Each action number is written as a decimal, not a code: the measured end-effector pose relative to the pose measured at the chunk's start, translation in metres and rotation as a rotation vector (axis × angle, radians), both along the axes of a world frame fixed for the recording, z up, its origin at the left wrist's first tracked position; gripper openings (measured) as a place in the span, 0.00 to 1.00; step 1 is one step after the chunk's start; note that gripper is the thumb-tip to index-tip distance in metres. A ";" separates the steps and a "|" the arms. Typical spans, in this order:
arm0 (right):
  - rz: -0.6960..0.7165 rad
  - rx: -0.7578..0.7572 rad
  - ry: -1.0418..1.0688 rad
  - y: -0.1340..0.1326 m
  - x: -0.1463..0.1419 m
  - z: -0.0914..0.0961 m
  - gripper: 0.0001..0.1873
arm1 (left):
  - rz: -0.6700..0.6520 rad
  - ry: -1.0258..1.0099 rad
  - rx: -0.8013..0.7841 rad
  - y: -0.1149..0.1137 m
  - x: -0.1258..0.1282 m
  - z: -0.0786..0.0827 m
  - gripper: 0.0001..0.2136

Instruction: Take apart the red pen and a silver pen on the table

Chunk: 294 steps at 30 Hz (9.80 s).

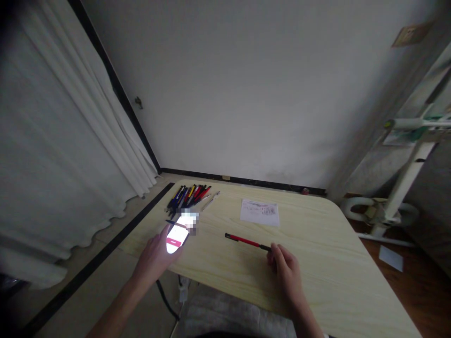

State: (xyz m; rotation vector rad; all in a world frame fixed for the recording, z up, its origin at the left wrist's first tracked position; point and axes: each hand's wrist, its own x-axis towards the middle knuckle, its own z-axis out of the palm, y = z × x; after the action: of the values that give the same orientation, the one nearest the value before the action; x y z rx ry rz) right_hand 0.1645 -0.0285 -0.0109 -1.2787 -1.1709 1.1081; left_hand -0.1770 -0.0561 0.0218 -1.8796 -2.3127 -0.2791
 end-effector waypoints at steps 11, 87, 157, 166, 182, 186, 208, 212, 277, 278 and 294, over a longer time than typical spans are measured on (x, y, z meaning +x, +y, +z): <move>0.006 0.002 -0.031 -0.001 -0.001 0.004 0.22 | -0.307 0.004 0.097 0.035 -0.035 0.020 0.14; -0.025 0.140 -0.050 0.013 -0.015 0.005 0.28 | -0.210 -1.675 -0.084 0.063 0.187 -0.018 0.23; 0.007 0.173 -0.069 0.010 -0.014 0.004 0.20 | -0.328 -1.631 -0.076 0.065 0.187 -0.023 0.21; 0.017 0.172 -0.065 0.011 -0.016 0.002 0.18 | -0.328 -1.613 -0.071 0.064 0.187 -0.024 0.21; -0.011 0.150 -0.156 0.009 -0.018 0.002 0.29 | -0.344 -1.628 -0.061 0.063 0.186 -0.022 0.21; -0.039 0.196 -0.211 0.011 -0.018 0.001 0.26 | -0.362 -1.602 -0.053 0.063 0.186 -0.022 0.22; -0.029 0.186 -0.147 0.010 -0.016 -0.001 0.26 | -0.317 -1.657 -0.054 0.066 0.186 -0.026 0.22; -0.021 0.197 -0.143 0.009 -0.015 0.001 0.24 | -0.367 -1.670 -0.044 0.067 0.185 -0.028 0.21; -0.074 0.193 -0.262 0.013 -0.017 -0.002 0.24 | -0.375 -1.712 -0.064 0.067 0.188 -0.029 0.21; -0.070 0.192 -0.268 0.012 -0.017 -0.001 0.24 | -0.377 -1.710 -0.064 0.066 0.188 -0.029 0.21; -0.030 0.218 -0.214 0.009 -0.014 -0.001 0.23 | -0.374 -1.694 -0.067 0.065 0.187 -0.027 0.21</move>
State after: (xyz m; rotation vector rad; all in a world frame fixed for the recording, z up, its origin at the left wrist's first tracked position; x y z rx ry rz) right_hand 0.1501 -0.0194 -0.0121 -1.2613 -1.3866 0.8109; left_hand 0.0098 0.0086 -0.0056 -2.4243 -2.3664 -2.6953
